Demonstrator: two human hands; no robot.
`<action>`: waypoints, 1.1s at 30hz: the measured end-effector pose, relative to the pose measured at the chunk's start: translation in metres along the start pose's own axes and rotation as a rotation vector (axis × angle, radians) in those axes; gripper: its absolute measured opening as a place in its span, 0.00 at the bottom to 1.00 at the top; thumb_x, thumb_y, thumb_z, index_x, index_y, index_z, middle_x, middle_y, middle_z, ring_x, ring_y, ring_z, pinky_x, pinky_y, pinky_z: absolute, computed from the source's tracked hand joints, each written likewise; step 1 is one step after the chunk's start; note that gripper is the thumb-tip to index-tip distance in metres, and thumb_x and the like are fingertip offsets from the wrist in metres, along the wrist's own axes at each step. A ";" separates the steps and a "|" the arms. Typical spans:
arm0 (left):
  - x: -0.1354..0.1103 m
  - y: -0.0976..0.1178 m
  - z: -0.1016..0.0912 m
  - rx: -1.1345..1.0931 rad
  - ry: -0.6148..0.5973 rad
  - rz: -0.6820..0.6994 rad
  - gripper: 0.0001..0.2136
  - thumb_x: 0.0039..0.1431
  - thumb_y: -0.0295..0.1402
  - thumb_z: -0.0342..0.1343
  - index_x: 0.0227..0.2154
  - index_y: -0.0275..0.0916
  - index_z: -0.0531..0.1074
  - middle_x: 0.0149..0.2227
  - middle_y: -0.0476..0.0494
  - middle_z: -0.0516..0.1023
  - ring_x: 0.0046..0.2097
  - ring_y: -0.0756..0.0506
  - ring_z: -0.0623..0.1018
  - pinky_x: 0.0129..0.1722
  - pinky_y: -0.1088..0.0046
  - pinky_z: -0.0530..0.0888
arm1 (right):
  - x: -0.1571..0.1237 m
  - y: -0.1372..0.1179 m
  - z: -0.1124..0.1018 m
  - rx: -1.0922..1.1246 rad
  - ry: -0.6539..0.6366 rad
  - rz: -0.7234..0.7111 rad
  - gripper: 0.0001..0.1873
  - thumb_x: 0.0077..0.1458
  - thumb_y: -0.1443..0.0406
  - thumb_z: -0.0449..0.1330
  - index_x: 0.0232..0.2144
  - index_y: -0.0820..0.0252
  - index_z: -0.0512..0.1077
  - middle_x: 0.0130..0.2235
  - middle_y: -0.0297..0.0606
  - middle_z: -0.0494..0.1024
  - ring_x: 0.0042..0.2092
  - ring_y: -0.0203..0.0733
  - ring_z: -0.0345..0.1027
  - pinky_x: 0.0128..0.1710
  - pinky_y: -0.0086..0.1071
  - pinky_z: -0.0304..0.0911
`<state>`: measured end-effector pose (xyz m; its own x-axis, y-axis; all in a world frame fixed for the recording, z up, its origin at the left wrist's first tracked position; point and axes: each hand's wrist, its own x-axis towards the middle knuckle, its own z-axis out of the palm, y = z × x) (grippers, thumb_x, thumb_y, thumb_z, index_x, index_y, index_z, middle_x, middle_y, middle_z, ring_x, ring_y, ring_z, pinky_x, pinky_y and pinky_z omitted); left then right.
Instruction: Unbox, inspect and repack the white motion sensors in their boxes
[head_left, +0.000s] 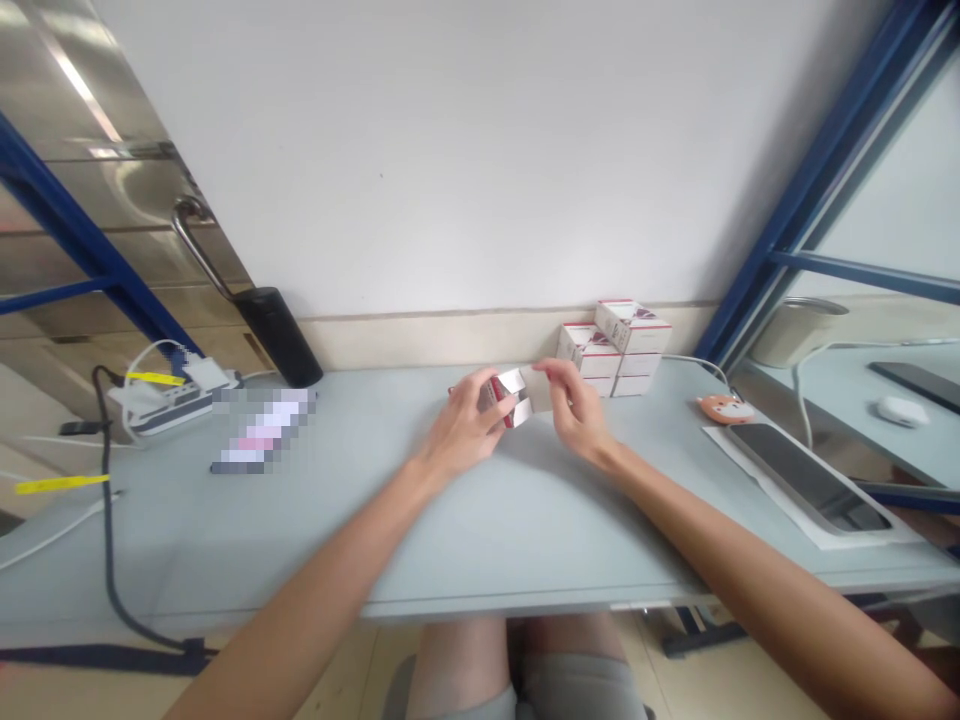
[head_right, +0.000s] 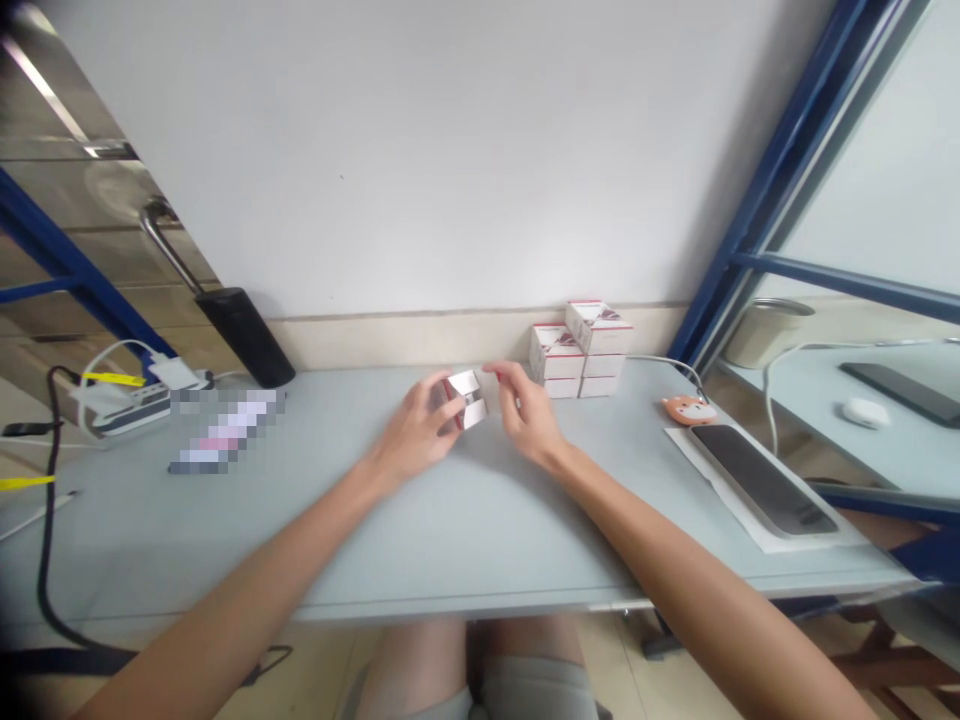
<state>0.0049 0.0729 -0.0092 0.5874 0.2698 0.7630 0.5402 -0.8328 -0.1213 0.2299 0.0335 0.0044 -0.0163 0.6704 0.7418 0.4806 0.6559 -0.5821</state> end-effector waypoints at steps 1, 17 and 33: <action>0.000 0.001 -0.001 0.023 -0.019 -0.020 0.27 0.61 0.23 0.61 0.59 0.51 0.64 0.64 0.35 0.64 0.62 0.35 0.74 0.55 0.52 0.79 | 0.001 0.001 0.000 -0.018 -0.019 -0.016 0.15 0.73 0.63 0.47 0.52 0.52 0.72 0.31 0.33 0.70 0.28 0.40 0.59 0.30 0.34 0.61; 0.007 0.007 -0.006 -0.017 -0.064 -0.180 0.41 0.62 0.25 0.61 0.74 0.48 0.50 0.68 0.37 0.68 0.67 0.37 0.71 0.68 0.58 0.70 | 0.010 0.005 -0.007 -0.387 0.092 -0.161 0.23 0.69 0.73 0.48 0.48 0.49 0.79 0.54 0.45 0.69 0.53 0.48 0.69 0.46 0.41 0.70; 0.011 0.009 -0.016 0.093 -0.135 -0.247 0.43 0.60 0.26 0.61 0.76 0.45 0.49 0.68 0.34 0.69 0.65 0.33 0.73 0.66 0.54 0.69 | 0.013 0.000 -0.015 -0.454 -0.126 -0.388 0.16 0.55 0.77 0.57 0.31 0.54 0.80 0.45 0.44 0.75 0.48 0.53 0.66 0.48 0.48 0.69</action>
<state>0.0064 0.0609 0.0079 0.5028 0.5256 0.6863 0.7257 -0.6880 -0.0048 0.2431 0.0370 0.0188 -0.3558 0.4662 0.8099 0.7439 0.6658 -0.0565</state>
